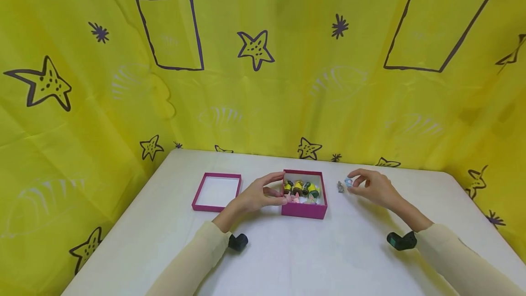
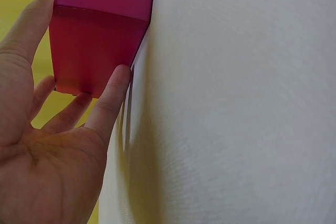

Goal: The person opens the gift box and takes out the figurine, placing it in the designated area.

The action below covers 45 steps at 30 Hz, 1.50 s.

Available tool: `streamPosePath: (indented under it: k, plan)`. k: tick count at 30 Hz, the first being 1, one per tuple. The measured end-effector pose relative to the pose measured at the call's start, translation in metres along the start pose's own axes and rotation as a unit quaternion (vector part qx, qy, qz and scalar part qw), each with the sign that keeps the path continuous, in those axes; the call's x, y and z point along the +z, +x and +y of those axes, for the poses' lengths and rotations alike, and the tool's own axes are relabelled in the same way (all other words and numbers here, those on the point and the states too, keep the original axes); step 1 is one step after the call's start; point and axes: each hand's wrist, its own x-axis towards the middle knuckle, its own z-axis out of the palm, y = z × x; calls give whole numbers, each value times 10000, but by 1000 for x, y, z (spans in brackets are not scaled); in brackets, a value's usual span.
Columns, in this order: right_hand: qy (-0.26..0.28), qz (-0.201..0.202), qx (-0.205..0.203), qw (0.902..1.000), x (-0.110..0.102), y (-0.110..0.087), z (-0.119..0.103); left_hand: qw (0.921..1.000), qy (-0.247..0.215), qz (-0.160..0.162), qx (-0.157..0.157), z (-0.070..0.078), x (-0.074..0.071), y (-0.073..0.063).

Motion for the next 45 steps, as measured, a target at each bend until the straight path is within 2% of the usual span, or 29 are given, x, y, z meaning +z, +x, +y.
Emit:
streamPosePath:
  k: [6,15,35,45]
  plan:
    - [75,-112,259,9996,5,2,5,10000,-20,-3,26,1,0,1]
    - [112,-247,227,9994,11,4,15,9999,-82,-32,74,0,0,1]
    - [357,-739,284,9962,11,9,18,10000,21,-11,71,0,0,0]
    - [368,-727,257,9963,11,9,19,9999,50,-36,99,0,0,1]
